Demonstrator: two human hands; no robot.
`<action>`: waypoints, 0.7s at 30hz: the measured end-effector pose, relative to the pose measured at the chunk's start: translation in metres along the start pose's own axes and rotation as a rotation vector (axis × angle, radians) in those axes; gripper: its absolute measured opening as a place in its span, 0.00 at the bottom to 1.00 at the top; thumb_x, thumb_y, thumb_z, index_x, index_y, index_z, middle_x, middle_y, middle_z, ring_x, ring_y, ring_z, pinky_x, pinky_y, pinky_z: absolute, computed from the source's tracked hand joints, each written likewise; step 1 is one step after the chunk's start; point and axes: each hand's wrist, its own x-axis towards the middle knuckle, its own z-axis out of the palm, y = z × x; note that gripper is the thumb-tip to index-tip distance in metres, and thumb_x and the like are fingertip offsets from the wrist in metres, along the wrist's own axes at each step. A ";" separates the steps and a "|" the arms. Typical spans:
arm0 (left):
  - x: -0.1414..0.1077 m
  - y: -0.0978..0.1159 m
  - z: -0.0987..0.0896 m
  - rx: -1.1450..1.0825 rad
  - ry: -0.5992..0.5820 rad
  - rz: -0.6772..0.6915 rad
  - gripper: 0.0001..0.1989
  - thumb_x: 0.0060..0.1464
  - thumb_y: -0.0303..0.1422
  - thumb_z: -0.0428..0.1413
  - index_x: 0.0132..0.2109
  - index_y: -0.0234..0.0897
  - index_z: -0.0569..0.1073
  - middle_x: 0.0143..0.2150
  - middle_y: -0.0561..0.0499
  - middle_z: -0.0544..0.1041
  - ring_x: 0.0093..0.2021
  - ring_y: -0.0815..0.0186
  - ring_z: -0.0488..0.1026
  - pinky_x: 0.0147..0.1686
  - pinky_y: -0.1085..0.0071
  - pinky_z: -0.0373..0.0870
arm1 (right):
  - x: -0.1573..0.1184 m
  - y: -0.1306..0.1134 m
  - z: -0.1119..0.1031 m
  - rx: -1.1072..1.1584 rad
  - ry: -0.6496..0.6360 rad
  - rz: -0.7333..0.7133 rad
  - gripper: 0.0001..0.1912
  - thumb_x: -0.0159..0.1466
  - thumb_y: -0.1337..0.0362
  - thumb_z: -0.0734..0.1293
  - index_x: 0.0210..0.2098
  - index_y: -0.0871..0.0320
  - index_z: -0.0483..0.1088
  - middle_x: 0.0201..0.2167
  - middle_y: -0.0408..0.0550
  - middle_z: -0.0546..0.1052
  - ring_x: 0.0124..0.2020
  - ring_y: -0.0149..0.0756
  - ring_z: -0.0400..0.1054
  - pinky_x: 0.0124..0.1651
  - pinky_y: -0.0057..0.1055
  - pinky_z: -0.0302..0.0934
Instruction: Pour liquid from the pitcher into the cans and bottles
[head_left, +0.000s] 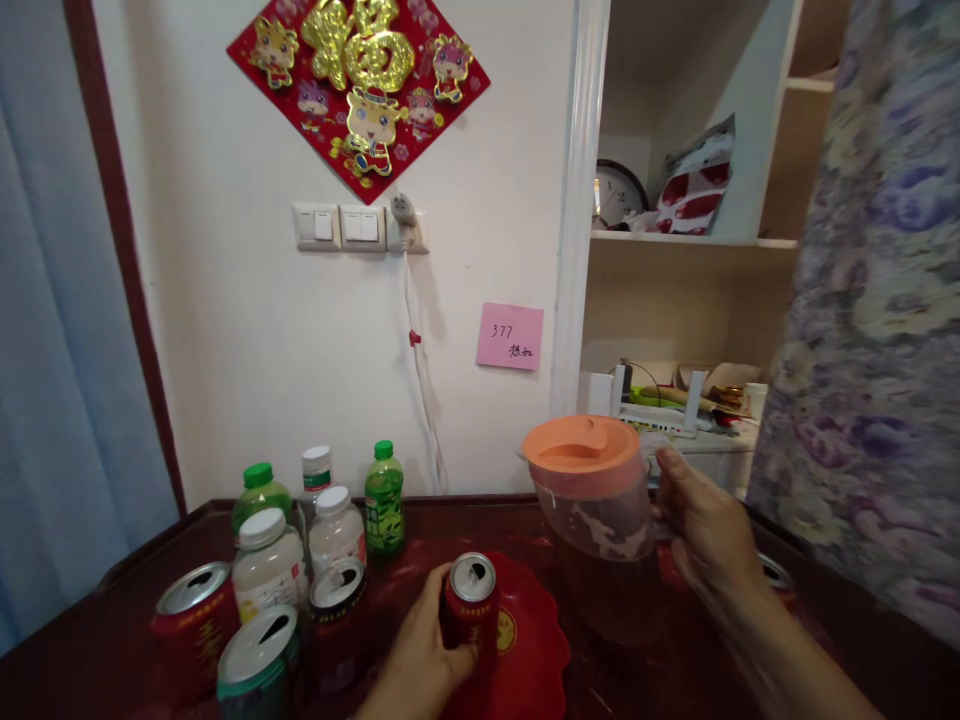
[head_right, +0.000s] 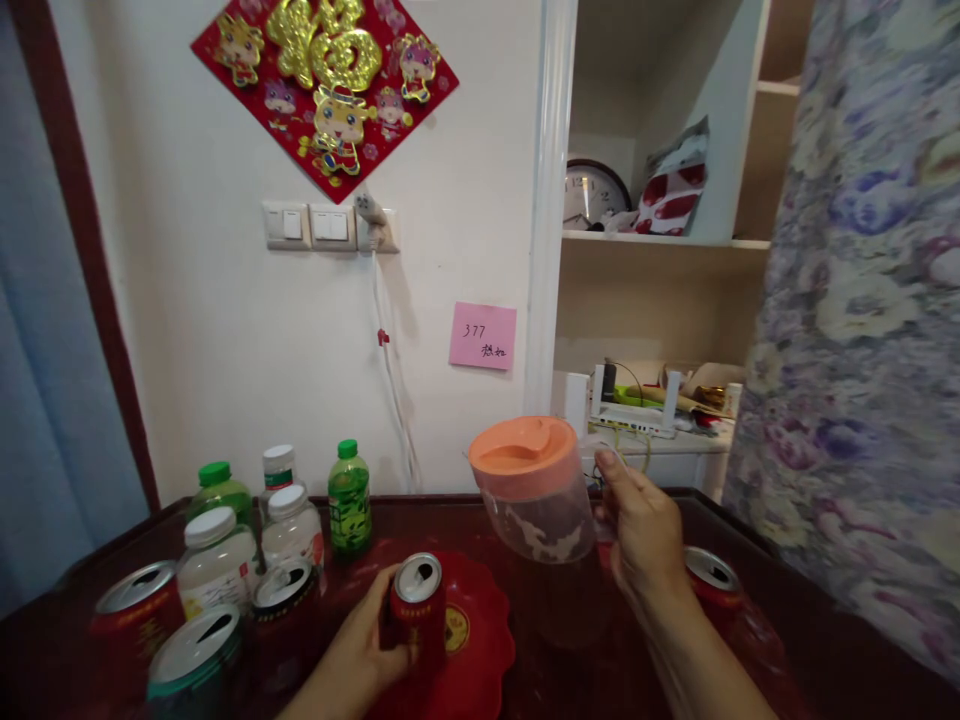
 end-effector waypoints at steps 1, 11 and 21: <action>0.000 -0.002 -0.001 -0.003 -0.011 0.016 0.35 0.41 0.27 0.60 0.60 0.37 0.66 0.60 0.41 0.75 0.62 0.49 0.71 0.63 0.56 0.64 | -0.001 -0.001 0.002 0.003 0.003 0.003 0.36 0.39 0.37 0.83 0.21 0.57 0.63 0.18 0.34 0.53 0.20 0.26 0.48 0.19 0.23 0.54; 0.005 -0.024 -0.005 0.184 0.174 0.016 0.35 0.39 0.36 0.69 0.56 0.37 0.69 0.58 0.38 0.77 0.59 0.43 0.72 0.61 0.54 0.66 | -0.014 0.015 -0.009 -0.019 -0.076 0.050 0.35 0.41 0.40 0.83 0.18 0.59 0.62 0.17 0.38 0.57 0.20 0.26 0.50 0.19 0.22 0.51; -0.003 -0.012 0.003 0.102 0.107 0.015 0.38 0.39 0.35 0.68 0.59 0.37 0.69 0.58 0.38 0.77 0.60 0.43 0.71 0.61 0.56 0.65 | -0.013 0.014 -0.015 -0.174 -0.160 0.118 0.33 0.41 0.37 0.81 0.24 0.60 0.73 0.20 0.44 0.65 0.22 0.32 0.58 0.20 0.25 0.55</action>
